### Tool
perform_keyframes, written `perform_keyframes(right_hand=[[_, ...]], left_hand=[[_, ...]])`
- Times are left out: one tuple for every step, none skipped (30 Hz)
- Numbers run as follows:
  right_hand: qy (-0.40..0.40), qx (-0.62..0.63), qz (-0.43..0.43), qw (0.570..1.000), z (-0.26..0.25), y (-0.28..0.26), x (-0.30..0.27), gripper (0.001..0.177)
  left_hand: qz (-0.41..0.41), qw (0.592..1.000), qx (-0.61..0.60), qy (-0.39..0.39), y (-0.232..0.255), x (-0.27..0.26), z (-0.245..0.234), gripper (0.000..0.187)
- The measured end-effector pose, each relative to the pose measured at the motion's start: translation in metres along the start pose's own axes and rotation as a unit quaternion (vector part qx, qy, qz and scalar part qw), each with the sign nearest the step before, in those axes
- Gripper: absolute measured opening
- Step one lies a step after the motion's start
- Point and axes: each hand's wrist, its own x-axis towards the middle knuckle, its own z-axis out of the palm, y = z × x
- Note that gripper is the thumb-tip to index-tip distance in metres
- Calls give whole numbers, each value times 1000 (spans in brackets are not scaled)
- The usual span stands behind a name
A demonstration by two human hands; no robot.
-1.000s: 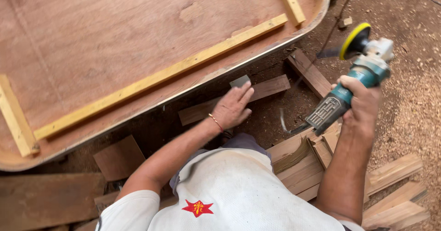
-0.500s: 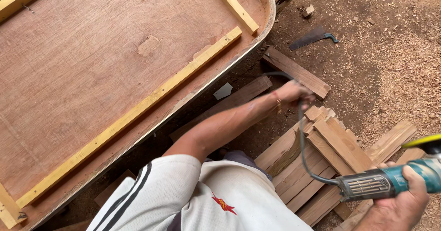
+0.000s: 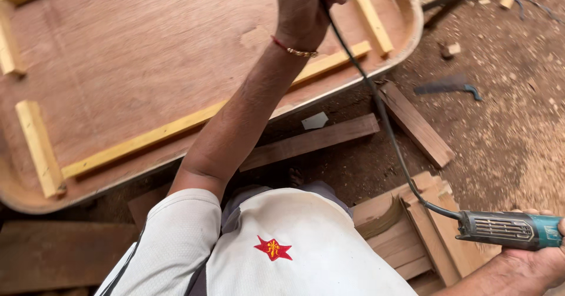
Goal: The person sands the curved edges and flat surface of a plywood board using a power sander, using one hand to hold and stabilize the board.
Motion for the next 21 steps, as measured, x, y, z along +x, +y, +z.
perform_keyframes(right_hand=[[-10, -9, 7, 1000, 14, 8, 3, 26], [-26, -19, 13, 999, 30, 16, 6, 27], [-47, -29, 22, 998, 51, 22, 12, 27], [-67, -43, 28, 996, 73, 27, 16, 28], [-95, -57, 44, 993, 100, 38, 16, 29], [-124, -71, 58, 988, 127, 49, 15, 30], [-158, -87, 76, 981, 156, 65, 13, 31], [-196, -103, 96, 970, 192, 87, 12, 32], [-230, -122, 111, 959, 228, 108, 3, 34], [-268, -140, 126, 945, 263, 131, -10, 35], [-301, -159, 133, 931, 291, 146, -21, 36], [-347, -179, 144, 909, 318, 161, -33, 37], [-390, -199, 150, 886, 336, 171, -47, 38], [-431, -217, 152, 862, 352, 182, -64, 40], [-469, -235, 146, 839, 364, 186, -77, 41], [-508, -256, 137, 811, 377, 191, -91, 42], [-543, -275, 123, 784, 388, 194, -103, 44], [-575, -294, 110, 755, 400, 197, -115, 45], [-607, -313, 89, 725, 411, 199, -127, 47], [-638, -330, 69, 692, 422, 201, -139, 48], [-665, -349, 46, 659, 432, 200, -152, 49]], left_hand=[[27, 997, 32, 62, 28, -14, -19, 22], [55, 989, 62, 123, 50, -25, -36, 22], [79, 984, 75, 141, 66, -36, -52, 22], [91, 971, 112, 189, 79, -49, -68, 19], [107, 952, 154, 243, 98, -66, -88, 18], [78, 931, 168, 315, 107, -83, -103, 7], [52, 902, 176, 390, 106, -98, -114, 27], [5, 874, 210, 439, 101, -115, -122, 47], [-65, 845, 224, 482, 95, -132, -131, 47], [-119, 832, 278, 466, 92, -150, -140, 62], [-191, 801, 317, 471, 82, -167, -143, 55], [-236, 782, 355, 454, 78, -186, -147, 59], [-288, 764, 388, 428, 75, -204, -148, 63], [-279, 759, 382, 447, 79, -229, -150, 63], [-255, 723, 542, 344, 81, -252, -148, 56], [-224, 658, 681, 230, 84, -268, -144, 52], [-244, 569, 767, 168, 89, -289, -141, 49], [-261, 468, 838, 103, 102, -316, -139, 48], [-191, 405, 890, 81, 115, -341, -138, 56], [-118, 336, 933, 58, 127, -363, -138, 65], [-116, 342, 930, 63, 140, -382, -138, 65]])
